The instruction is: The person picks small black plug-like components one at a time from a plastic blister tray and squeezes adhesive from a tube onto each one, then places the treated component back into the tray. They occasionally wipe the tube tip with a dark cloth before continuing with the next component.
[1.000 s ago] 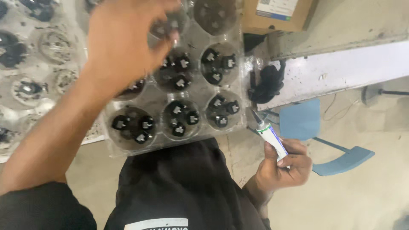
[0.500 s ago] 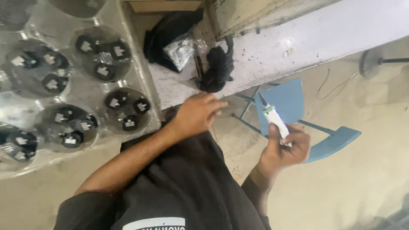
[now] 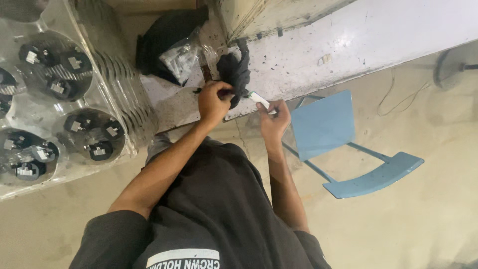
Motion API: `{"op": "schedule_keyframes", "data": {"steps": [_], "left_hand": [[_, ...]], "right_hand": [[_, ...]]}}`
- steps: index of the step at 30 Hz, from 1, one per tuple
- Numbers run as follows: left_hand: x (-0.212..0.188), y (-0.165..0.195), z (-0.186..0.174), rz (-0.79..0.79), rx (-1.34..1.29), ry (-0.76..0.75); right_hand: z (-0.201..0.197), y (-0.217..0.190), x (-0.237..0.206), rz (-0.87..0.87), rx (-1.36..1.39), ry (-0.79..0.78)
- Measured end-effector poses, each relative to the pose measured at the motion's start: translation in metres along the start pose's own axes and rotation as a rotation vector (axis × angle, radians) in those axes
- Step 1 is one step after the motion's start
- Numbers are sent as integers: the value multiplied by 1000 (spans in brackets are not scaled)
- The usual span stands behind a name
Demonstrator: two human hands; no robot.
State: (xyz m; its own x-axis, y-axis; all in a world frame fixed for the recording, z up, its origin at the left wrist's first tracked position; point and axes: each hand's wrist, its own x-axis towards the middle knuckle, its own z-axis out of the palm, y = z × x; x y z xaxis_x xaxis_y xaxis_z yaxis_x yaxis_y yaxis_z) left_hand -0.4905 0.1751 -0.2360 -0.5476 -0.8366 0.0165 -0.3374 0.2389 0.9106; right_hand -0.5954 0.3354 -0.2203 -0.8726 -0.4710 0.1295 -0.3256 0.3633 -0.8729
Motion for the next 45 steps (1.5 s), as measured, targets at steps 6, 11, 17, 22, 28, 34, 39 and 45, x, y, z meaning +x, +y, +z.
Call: {"op": "schedule_keyframes", "data": {"steps": [6, 11, 17, 22, 28, 34, 39, 45], "left_hand": [[-7, -7, -12, -502, -629, -76], [-19, -6, -34, -600, -963, -91], [-22, 8, -57, -342, -666, -145], [-14, 39, -82, -112, -457, -53], [-20, 99, -117, 77, -326, 6], [-19, 136, -134, 292, -245, 34], [-14, 144, -148, 169, -249, 48], [-12, 152, -159, 225, -158, 56]], "right_hand": [[16, -4, 5, 322, 363, -193], [11, -22, 5, 429, 453, -329], [10, -48, 11, 500, 706, -470], [7, -91, 11, 618, 838, -492], [-17, -134, 4, 489, 627, -439], [-25, -142, 1, 451, 544, -394], [-35, -143, 0, 388, 645, -450], [-34, -145, 1, 423, 627, -397]]}}
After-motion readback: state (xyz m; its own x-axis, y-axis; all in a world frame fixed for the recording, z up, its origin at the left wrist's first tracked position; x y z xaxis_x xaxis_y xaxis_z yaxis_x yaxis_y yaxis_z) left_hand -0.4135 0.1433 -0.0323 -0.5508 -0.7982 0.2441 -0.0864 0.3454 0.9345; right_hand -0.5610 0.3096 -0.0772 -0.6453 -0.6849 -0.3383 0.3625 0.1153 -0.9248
